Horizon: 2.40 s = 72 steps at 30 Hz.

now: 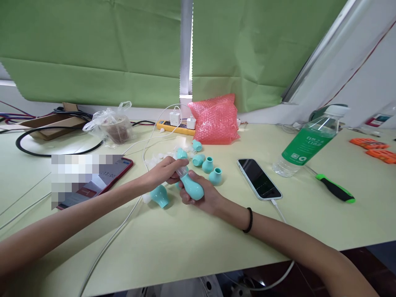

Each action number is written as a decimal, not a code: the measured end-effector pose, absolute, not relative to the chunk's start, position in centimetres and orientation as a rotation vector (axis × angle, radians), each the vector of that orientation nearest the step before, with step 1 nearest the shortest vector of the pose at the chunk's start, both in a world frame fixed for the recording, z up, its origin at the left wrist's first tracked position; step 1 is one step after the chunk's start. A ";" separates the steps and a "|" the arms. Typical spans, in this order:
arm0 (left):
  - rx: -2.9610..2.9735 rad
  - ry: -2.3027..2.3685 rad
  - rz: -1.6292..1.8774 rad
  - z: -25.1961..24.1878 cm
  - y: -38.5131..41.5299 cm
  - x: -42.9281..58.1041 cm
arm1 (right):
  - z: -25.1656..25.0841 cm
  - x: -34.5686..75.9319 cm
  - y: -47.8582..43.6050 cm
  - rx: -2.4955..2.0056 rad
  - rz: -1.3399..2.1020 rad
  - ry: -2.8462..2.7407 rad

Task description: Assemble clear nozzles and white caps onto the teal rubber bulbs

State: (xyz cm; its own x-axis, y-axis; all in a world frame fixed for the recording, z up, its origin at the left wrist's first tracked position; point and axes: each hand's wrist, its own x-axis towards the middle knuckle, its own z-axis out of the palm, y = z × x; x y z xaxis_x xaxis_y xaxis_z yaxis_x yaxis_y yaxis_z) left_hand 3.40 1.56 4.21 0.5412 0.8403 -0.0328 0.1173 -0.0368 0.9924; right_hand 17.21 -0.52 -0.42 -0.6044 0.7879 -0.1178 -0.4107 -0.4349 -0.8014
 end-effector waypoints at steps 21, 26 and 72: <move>2.055 0.474 0.345 6.0 0.0 2.3 | -0.3 16.8 -4.1 -0.646 1.065 -1.714; 2.104 0.376 0.270 6.1 -0.2 2.4 | -1.0 16.6 -4.6 -0.585 0.731 -1.821; 3.147 1.308 -0.294 2.2 5.8 -1.6 | -2.2 18.1 1.1 -0.818 -0.198 -2.006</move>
